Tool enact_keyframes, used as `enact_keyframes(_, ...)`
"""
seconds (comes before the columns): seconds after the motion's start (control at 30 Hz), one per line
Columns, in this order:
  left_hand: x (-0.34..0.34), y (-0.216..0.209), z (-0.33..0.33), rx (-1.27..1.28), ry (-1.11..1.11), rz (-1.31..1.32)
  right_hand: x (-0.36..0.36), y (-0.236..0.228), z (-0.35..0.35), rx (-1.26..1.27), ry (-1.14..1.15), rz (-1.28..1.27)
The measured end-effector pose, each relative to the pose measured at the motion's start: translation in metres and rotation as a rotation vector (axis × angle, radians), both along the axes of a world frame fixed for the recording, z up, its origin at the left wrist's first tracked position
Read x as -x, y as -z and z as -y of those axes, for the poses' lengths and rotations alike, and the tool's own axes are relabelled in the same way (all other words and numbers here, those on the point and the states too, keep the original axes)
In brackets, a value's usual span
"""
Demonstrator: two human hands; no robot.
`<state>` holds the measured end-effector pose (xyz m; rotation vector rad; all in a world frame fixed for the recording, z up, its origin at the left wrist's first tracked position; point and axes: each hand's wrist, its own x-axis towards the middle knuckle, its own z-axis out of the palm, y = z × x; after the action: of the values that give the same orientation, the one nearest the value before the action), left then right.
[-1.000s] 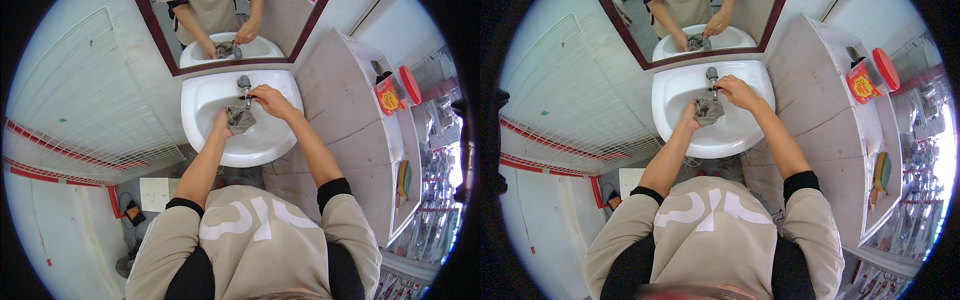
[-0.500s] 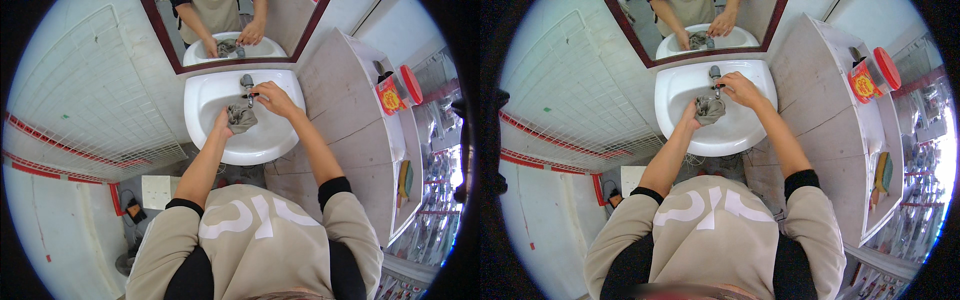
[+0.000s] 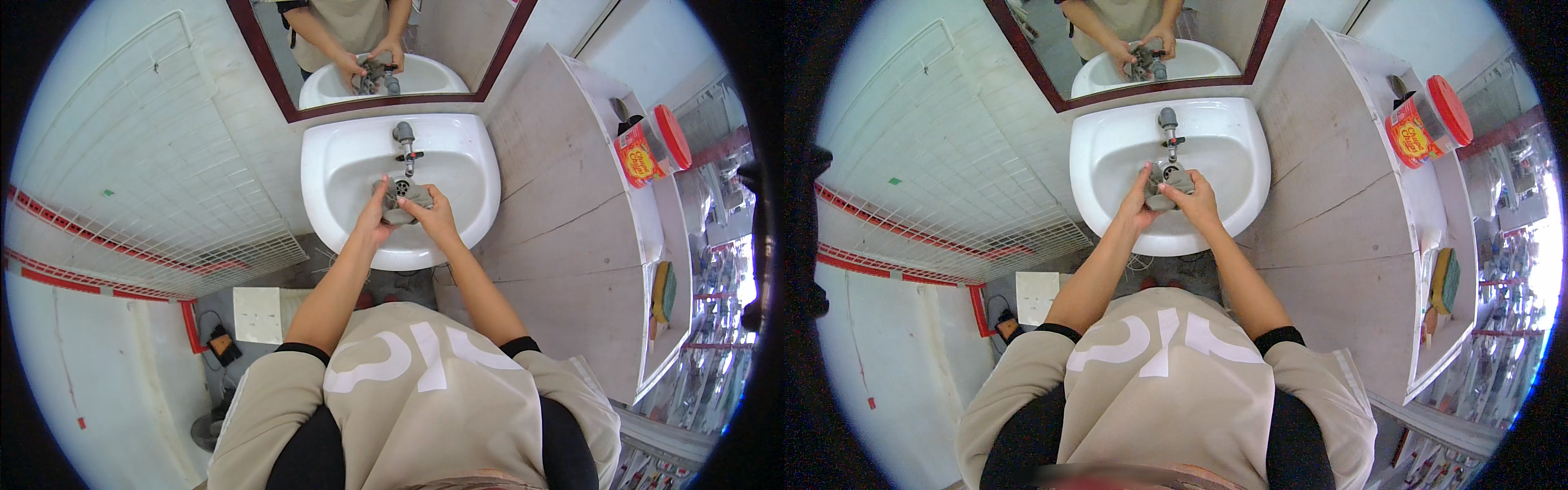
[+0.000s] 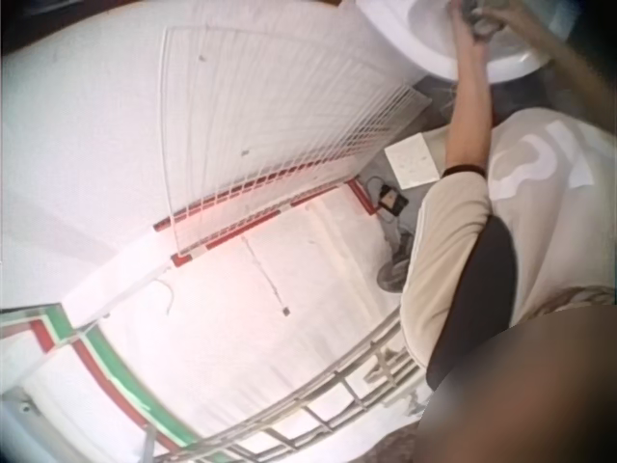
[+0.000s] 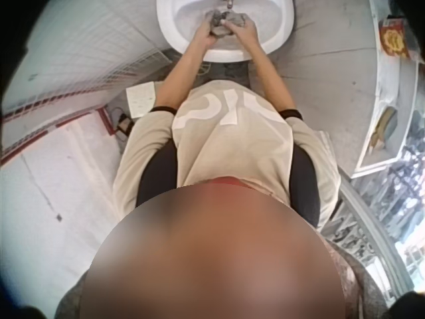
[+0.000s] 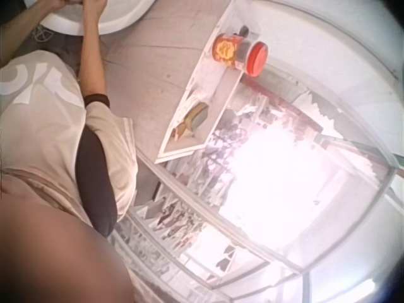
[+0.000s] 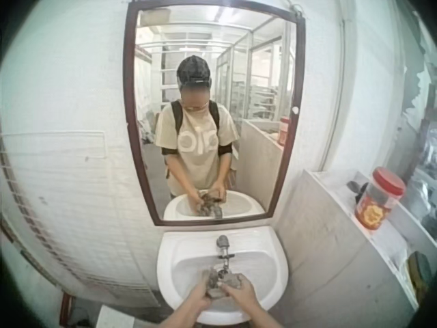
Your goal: The person washes a gray cloth in a sink, repeatedly soaking, wringing, and rinsing it under running water. The person then carries the damp cloth through a store aisle.
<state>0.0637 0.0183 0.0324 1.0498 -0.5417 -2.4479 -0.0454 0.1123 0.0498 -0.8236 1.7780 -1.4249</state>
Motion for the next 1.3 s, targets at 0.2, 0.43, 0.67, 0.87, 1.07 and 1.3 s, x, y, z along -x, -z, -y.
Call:
enact_keyframes(0.2, 0.0, 0.006, 0.002, -0.049, -0.057, -0.102, -0.008, -0.022, -0.012, 0.268, -0.079, 0.025)
enact_keyframes(0.43, 0.002, 0.003, 0.008, -0.088, -0.214, -0.303, -0.005, -0.027, -0.011, 0.445, 0.138, 0.578)
enact_keyframes(0.67, -0.022, -0.022, 0.006, -0.244, 0.165, -0.321, 0.01, -0.019, -0.003, 0.393, 0.148, 0.316)
enact_keyframes(0.87, -0.016, -0.029, 0.006, 0.093, 0.454, -0.205, 0.008, -0.017, 0.006, 0.374, 0.126, -0.124)
enact_keyframes(1.07, -0.004, -0.042, 0.01, 0.277, 0.661, 0.11, 0.004, -0.019, 0.006, 0.376, 0.056, -0.541)
enact_keyframes(1.3, -0.015, -0.03, 0.009, -0.173, 0.271, -0.326, -0.002, -0.02, 0.0, 0.527, -0.225, -0.921)
